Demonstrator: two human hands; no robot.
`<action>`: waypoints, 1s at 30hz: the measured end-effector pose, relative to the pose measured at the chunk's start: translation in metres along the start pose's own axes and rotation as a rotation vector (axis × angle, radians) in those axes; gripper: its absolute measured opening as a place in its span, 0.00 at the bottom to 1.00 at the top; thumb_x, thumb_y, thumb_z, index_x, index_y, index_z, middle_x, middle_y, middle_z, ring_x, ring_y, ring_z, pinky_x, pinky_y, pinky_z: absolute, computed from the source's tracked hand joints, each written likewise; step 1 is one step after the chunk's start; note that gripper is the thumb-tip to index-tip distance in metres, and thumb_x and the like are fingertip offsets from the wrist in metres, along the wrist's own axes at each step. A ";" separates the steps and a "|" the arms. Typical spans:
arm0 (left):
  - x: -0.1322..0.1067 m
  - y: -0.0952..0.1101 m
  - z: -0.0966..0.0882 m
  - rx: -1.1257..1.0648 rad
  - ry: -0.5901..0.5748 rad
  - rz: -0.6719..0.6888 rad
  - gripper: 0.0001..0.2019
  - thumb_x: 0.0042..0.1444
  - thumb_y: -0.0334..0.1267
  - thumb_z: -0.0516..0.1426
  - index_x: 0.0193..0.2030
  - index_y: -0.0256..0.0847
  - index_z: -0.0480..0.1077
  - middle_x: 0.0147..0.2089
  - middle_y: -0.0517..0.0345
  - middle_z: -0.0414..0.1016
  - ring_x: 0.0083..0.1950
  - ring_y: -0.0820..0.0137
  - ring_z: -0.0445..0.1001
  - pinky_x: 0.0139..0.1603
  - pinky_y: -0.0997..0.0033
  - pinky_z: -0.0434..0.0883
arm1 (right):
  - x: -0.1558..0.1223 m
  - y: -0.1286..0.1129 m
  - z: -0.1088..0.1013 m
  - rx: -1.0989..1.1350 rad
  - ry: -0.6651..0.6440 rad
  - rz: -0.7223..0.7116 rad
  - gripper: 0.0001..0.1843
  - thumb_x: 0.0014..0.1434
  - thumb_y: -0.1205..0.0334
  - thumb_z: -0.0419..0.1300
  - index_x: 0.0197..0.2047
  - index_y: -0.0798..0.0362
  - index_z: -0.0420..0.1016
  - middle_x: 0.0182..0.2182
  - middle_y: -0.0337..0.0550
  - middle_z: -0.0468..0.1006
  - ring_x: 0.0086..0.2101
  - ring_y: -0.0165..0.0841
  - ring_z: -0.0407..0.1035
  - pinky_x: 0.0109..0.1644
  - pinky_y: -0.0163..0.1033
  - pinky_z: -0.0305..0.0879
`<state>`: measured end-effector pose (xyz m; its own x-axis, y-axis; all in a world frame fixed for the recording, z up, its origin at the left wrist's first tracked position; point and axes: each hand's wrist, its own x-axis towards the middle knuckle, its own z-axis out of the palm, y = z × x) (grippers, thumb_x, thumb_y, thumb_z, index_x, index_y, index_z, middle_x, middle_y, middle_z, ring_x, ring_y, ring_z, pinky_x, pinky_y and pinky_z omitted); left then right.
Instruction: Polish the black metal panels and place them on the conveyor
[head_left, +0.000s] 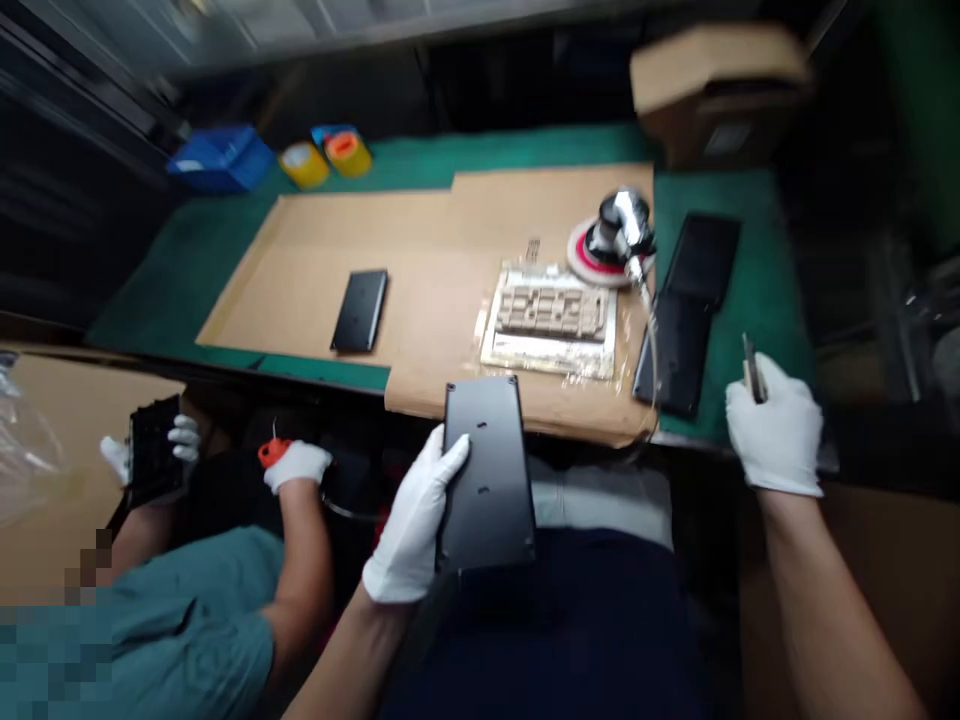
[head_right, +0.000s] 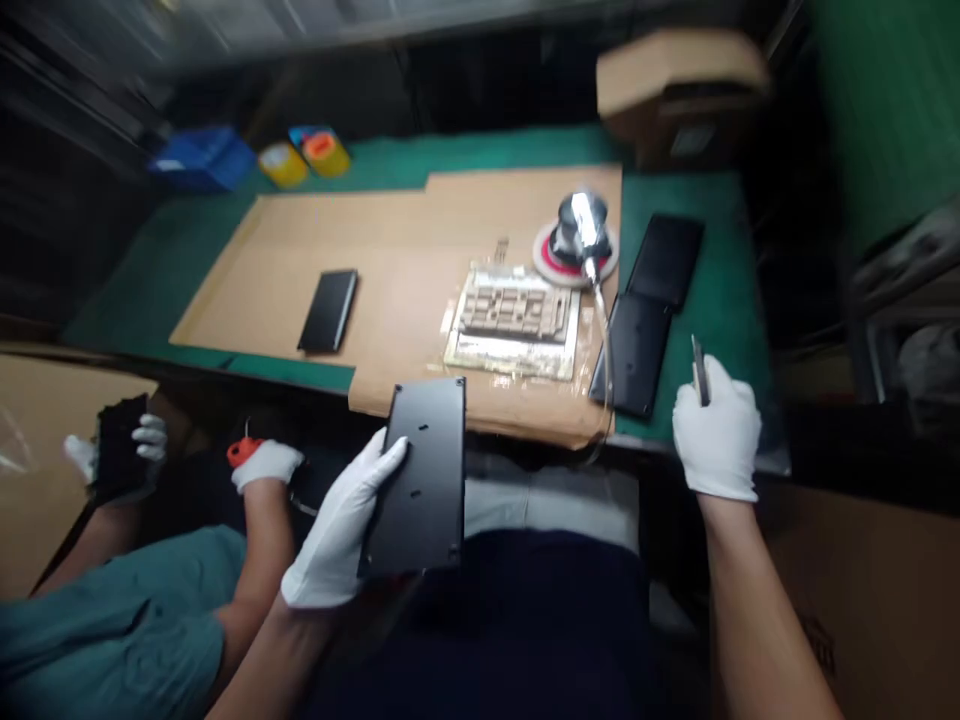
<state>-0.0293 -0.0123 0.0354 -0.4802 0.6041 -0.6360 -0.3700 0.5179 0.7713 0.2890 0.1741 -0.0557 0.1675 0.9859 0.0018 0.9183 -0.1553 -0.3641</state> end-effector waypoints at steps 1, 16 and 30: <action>0.021 0.016 0.002 0.012 -0.053 0.121 0.29 0.61 0.50 0.66 0.66 0.46 0.68 0.66 0.53 0.74 0.65 0.58 0.74 0.62 0.64 0.76 | 0.018 0.002 0.006 -0.056 -0.003 0.029 0.25 0.68 0.65 0.57 0.66 0.56 0.73 0.45 0.61 0.77 0.43 0.46 0.73 0.46 0.47 0.65; 0.242 0.144 0.151 1.572 -0.543 1.113 0.23 0.61 0.45 0.65 0.62 0.47 0.76 0.63 0.47 0.75 0.60 0.49 0.74 0.62 0.52 0.71 | 0.049 -0.014 0.066 -0.129 0.079 0.061 0.29 0.65 0.69 0.48 0.67 0.55 0.72 0.61 0.51 0.73 0.53 0.53 0.68 0.51 0.53 0.67; 0.240 0.053 0.124 1.368 -0.147 1.240 0.29 0.72 0.50 0.47 0.74 0.39 0.61 0.76 0.40 0.58 0.77 0.47 0.57 0.78 0.37 0.52 | 0.141 -0.227 0.025 0.077 -0.192 -0.171 0.44 0.62 0.43 0.63 0.74 0.54 0.56 0.57 0.64 0.70 0.52 0.51 0.76 0.52 0.49 0.72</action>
<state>-0.0657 0.2357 -0.0796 0.1519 0.9764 0.1539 0.9548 -0.1852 0.2327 0.0955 0.3501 0.0038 -0.0658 0.9924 -0.1041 0.8962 0.0129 -0.4435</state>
